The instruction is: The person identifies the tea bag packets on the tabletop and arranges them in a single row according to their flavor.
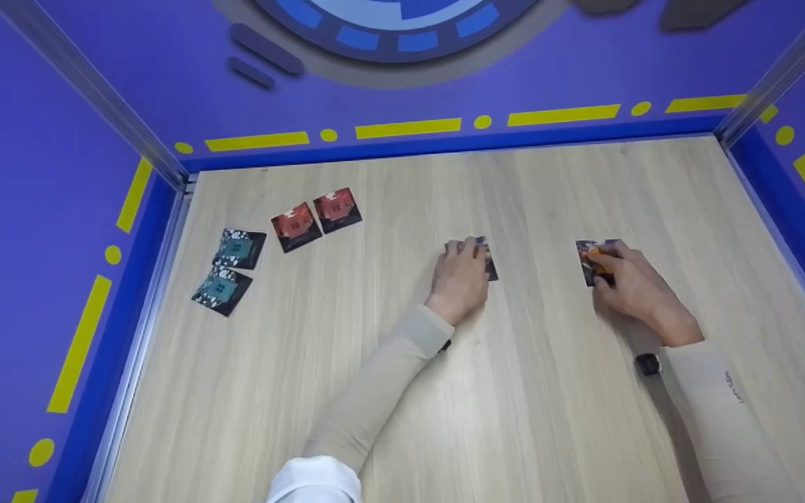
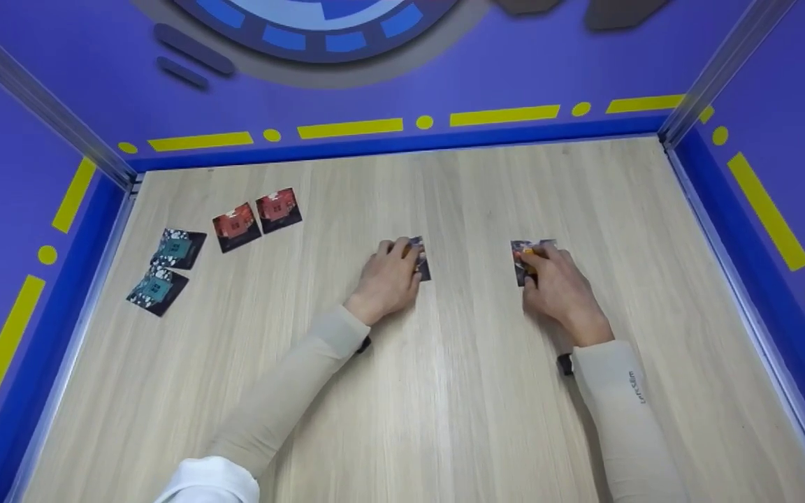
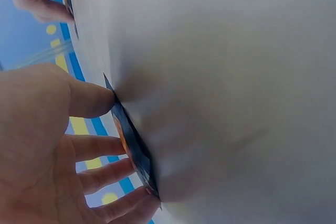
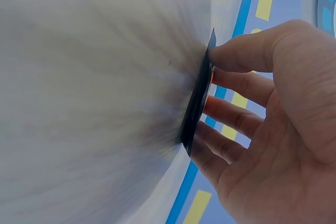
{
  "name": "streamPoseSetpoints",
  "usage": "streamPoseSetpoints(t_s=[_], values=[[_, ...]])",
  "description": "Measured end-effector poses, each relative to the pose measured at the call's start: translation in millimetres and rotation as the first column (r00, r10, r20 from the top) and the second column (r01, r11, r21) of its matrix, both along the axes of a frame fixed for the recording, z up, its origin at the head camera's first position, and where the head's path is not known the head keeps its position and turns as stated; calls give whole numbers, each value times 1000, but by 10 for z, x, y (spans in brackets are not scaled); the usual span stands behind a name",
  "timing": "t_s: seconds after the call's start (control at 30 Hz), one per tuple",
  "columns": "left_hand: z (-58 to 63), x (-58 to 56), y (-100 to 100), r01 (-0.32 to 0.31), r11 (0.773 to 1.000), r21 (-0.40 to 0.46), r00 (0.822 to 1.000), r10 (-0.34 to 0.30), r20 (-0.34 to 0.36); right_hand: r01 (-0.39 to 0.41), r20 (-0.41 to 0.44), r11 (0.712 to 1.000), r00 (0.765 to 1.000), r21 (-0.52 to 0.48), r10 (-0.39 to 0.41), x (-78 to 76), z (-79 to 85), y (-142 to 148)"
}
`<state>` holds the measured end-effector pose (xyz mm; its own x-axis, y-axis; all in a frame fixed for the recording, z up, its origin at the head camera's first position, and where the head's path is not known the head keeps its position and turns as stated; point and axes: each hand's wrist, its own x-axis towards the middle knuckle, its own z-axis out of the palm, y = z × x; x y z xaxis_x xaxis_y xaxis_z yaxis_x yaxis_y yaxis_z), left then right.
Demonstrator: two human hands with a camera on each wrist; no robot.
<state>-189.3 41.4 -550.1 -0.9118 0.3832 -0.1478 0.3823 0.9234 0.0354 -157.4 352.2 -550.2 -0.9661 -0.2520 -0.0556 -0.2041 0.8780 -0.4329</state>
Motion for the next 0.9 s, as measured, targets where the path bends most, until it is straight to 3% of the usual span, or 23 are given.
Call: streamPoseSetpoints(t_s=[0.4, 0.73, 0.9], values=[[-1, 60, 521, 83, 994, -70, 995, -86, -48, 4, 3, 1000, 1000, -3, -4, 10, 7, 16], [-39, 103, 829, 118, 990, -80, 988, -126, -95, 1, -15, 1000, 1000, 17, -1, 2, 11, 4], [-70, 86, 962, 129, 991, -42, 984, -133, -116, -9, -29, 1000, 1000, 18, 10, -10, 12, 8]])
